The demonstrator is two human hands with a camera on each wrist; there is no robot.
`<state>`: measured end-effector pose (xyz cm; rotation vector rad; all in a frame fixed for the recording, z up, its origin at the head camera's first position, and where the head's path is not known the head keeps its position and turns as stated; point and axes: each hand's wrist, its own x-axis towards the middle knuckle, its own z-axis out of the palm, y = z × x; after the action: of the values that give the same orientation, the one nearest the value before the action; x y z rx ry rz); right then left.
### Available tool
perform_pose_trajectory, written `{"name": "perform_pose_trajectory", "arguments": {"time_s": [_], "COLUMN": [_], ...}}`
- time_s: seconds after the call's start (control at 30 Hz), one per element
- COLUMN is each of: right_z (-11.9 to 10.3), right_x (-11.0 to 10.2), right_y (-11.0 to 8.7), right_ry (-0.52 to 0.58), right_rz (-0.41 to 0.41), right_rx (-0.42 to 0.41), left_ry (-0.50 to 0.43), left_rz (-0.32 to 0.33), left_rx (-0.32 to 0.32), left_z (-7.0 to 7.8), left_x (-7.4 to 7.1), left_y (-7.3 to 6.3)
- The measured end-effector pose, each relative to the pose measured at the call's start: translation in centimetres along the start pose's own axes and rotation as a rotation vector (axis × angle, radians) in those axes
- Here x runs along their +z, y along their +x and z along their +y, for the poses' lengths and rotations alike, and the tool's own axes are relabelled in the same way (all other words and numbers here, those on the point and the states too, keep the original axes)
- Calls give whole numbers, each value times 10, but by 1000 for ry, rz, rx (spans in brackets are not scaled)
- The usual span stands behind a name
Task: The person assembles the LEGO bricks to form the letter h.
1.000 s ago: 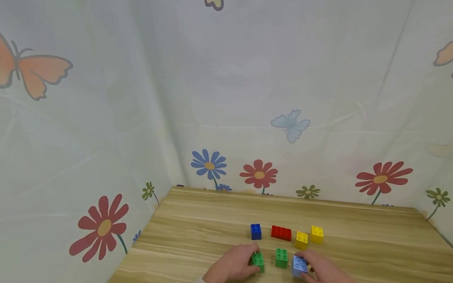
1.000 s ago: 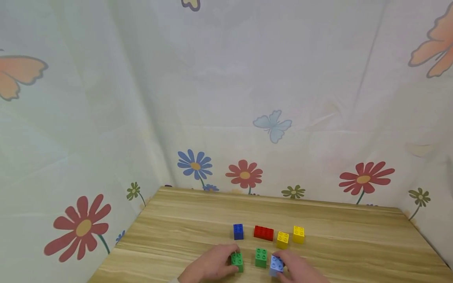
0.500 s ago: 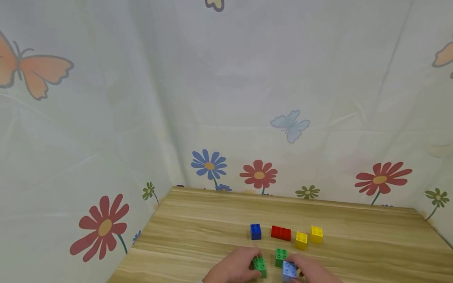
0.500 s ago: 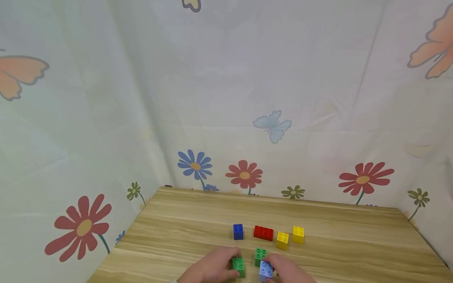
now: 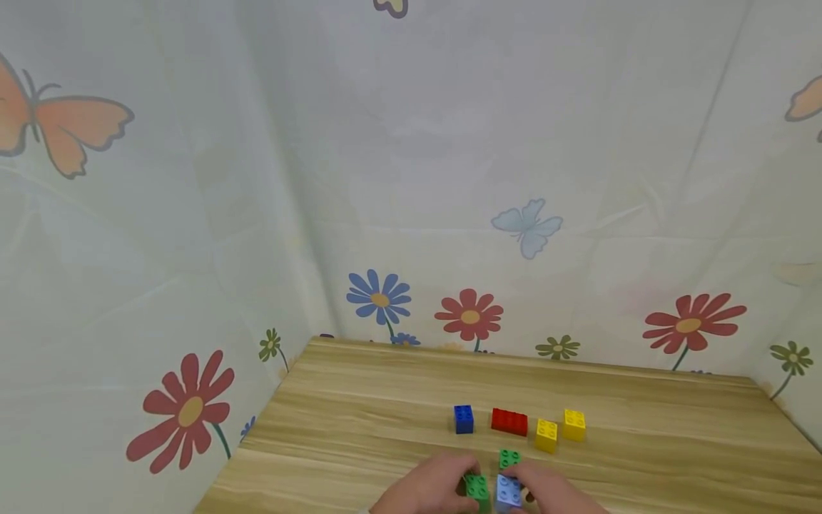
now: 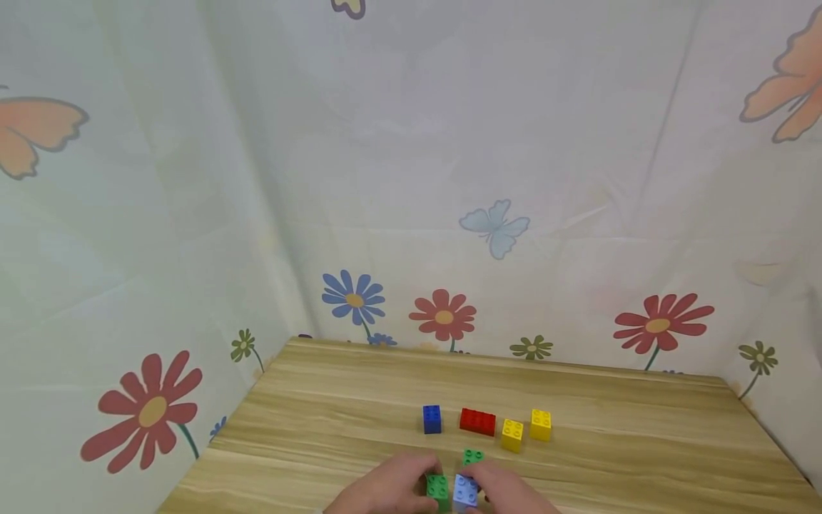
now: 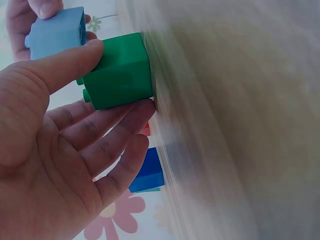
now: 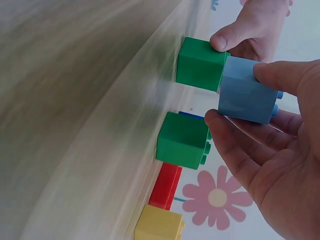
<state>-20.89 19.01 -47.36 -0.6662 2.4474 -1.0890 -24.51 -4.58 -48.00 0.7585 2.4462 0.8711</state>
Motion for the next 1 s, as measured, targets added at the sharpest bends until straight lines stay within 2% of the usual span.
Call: {"name": "perform_pose_trajectory", "arguments": {"time_s": [0.27, 0.5, 0.77, 1.0], "right_z": [-13, -10, -11, -13], "right_x": [5, 7, 9, 12], "right_y": [3, 7, 9, 12], "right_ry": [-9, -40, -25, 8], "right_rz": [6, 7, 5, -13], "right_rx": [-47, -110, -161, -158], "left_ry": [-44, -100, -187, -211], "left_rz": [-15, -57, -116, -117], "left_rx": [20, 24, 128, 148], "left_z": [1, 2, -3, -4], "left_x": [3, 3, 6, 8], "left_y": [-1, 0, 0, 0]}}
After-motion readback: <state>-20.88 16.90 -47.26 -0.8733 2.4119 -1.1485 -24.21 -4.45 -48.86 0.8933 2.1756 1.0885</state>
